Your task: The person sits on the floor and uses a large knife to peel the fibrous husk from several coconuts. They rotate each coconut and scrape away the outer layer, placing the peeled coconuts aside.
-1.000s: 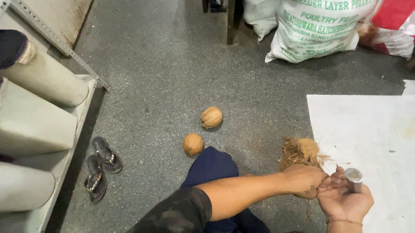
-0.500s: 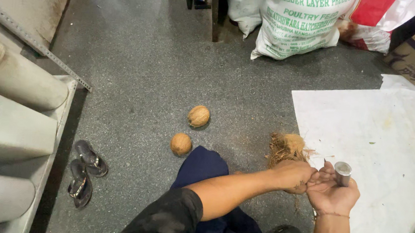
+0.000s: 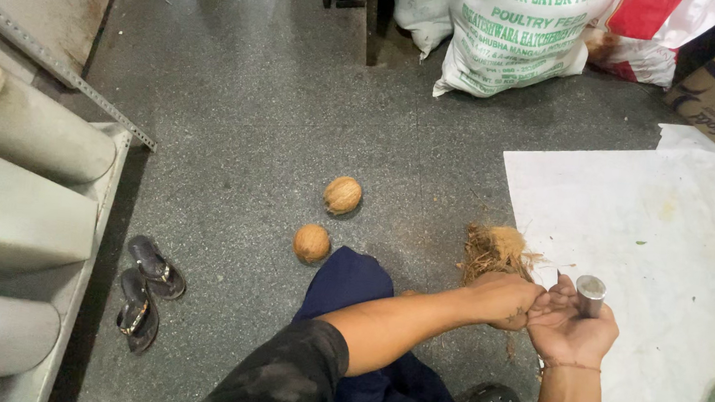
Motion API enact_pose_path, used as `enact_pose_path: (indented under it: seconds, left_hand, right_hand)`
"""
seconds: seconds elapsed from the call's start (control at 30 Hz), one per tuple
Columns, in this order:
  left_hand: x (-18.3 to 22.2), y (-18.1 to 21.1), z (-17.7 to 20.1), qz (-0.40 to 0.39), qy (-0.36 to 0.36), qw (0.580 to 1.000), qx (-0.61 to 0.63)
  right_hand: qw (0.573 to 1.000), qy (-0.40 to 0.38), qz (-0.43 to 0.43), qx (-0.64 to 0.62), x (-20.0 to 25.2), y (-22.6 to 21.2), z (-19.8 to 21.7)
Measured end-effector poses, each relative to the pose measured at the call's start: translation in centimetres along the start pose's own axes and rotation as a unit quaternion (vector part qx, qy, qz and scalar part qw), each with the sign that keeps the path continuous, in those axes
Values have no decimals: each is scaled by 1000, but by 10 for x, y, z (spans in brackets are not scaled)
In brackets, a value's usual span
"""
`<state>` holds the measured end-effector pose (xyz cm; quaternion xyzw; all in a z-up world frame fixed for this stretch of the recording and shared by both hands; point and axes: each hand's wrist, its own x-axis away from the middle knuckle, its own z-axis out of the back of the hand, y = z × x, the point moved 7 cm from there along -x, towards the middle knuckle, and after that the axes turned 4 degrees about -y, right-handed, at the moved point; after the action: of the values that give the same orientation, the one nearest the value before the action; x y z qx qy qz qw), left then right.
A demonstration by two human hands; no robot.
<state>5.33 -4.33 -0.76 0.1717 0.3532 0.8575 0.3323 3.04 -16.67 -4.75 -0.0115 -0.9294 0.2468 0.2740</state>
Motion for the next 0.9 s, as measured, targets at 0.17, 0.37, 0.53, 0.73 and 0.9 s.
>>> enact_pose_path:
  seconds: [0.17, 0.37, 0.53, 0.73, 0.9]
  left_hand:
    - [2, 0, -2, -2, 8, 1000, -4]
    - [0, -3, -3, -13, 5, 1000, -6]
    - [1, -4, -2, -8, 12, 1000, -5]
    - [1, 0, 2, -18, 22, 1000, -3]
    - [2, -3, -2, 14, -31, 999, -21]
  right_hand:
    - [1000, -17, -9, -12, -3, 1, 3]
    - [1000, -21, -3, -9, -2, 1, 3]
    - [1000, -15, -6, 1, -2, 1, 0]
    - [1000, -22, -5, 4, 1, 0, -5]
    - [1000, 7, 5, -3, 10, 1, -8]
